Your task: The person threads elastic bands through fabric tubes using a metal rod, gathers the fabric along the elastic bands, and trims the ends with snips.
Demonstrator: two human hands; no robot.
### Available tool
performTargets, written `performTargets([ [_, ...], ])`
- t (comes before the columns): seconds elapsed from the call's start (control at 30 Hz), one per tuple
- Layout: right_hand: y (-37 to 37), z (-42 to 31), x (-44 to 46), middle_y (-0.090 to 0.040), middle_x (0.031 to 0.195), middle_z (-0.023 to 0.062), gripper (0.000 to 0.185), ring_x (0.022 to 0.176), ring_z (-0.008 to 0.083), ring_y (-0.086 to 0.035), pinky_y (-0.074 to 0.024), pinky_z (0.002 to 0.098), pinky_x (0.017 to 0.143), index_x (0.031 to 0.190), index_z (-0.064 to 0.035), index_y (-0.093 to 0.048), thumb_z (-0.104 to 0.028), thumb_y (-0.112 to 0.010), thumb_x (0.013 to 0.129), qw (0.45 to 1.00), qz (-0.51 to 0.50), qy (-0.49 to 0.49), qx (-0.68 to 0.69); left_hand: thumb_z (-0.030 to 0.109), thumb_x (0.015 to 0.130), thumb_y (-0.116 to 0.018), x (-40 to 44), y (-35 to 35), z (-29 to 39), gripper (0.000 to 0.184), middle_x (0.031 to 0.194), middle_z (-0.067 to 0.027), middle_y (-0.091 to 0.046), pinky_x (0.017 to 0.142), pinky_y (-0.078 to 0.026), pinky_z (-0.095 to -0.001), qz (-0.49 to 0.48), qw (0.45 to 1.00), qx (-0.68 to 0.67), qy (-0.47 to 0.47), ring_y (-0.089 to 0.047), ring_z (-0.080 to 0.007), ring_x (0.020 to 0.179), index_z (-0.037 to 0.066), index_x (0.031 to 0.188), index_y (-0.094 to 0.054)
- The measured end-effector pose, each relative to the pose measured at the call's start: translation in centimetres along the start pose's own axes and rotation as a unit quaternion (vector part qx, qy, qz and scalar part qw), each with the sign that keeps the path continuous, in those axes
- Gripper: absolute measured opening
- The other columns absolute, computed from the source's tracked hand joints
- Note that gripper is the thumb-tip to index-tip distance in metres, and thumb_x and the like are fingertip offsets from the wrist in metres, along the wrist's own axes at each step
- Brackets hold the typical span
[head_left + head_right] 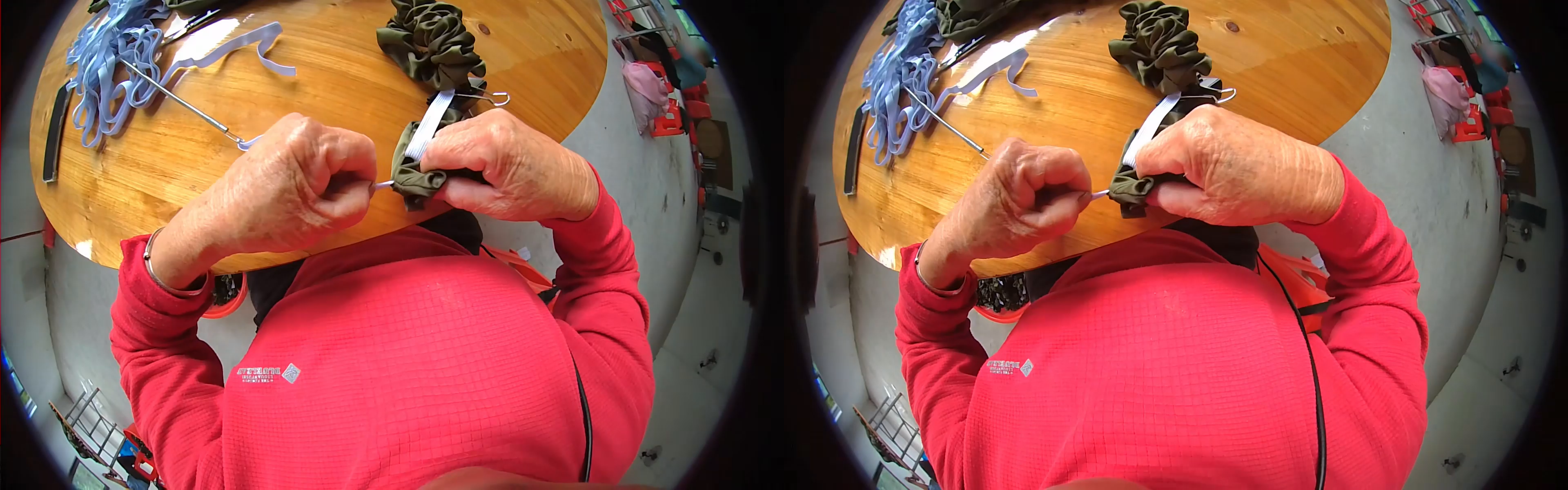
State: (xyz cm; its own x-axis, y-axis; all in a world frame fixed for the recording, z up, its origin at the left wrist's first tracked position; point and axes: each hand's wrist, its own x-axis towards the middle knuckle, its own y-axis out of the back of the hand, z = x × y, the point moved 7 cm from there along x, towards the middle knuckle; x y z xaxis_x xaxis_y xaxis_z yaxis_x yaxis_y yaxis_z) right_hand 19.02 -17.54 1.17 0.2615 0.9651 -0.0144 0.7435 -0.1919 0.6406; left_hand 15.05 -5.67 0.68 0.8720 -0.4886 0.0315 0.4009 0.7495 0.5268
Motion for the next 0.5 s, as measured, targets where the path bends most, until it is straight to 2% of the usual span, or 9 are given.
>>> performTargets([
  [0.2, 1.1, 0.1, -0.7, -0.059, 0.07, 0.0163, 0.018, 0.067, 0.0328, -0.058, -0.0474, 0.0352, 0.062, 0.086, -0.001, -0.063, 0.001, -0.056, 0.07, 0.999, 0.023, -0.022, 0.028, -0.004, 0.073, -0.057, -0.4, 0.7, 0.0, 0.006, 0.056, -0.01, -0.048, 0.046, -0.037, -0.0295, 0.032, 0.999, 0.006, -0.021, -0.046, -0.0191, 0.048, 0.001, 0.071, -0.054],
  [0.3, 2.2, 1.0, -1.9, -0.058, 0.069, 0.0159, 0.018, 0.066, 0.0322, -0.058, -0.047, 0.0344, 0.062, 0.086, -0.0007, -0.062, 0.002, -0.056, 0.07, 0.997, 0.037, -0.045, -0.041, -0.005, 0.072, -0.056, -0.9, 1.3, -0.5, 0.007, 0.056, -0.0092, -0.048, 0.046, -0.036, -0.029, 0.04, 0.999, -0.011, 0.0, -0.046, -0.0186, 0.048, 0.001, 0.071, -0.053],
  [0.43, 2.2, 1.5, -2.6, -0.056, 0.069, 0.015, 0.016, 0.063, 0.031, -0.057, -0.0459, 0.0338, 0.059, 0.083, -0.0005, -0.061, 0.004, -0.055, 0.069, 0.996, 0.032, -0.064, -0.051, -0.007, 0.072, -0.055, -1.5, 1.7, -0.5, 0.008, 0.056, -0.0078, -0.047, 0.046, -0.035, -0.0281, 0.053, 0.998, 0.022, -0.005, -0.044, -0.0168, 0.047, 0.001, 0.071, -0.053],
  [0.5, 2.9, 1.7, -2.9, -0.057, 0.069, 0.0138, 0.013, 0.061, 0.029, -0.056, -0.0454, 0.0329, 0.058, 0.083, -0.0007, -0.061, 0.003, -0.056, 0.071, 0.993, 0.073, -0.062, -0.065, -0.007, 0.071, -0.056, -1.6, 2.6, -0.5, 0.009, 0.055, -0.0075, -0.045, 0.046, -0.034, -0.0286, 0.073, 0.997, 0.013, 0.017, -0.042, -0.0159, 0.047, 0.001, 0.07, -0.052],
])
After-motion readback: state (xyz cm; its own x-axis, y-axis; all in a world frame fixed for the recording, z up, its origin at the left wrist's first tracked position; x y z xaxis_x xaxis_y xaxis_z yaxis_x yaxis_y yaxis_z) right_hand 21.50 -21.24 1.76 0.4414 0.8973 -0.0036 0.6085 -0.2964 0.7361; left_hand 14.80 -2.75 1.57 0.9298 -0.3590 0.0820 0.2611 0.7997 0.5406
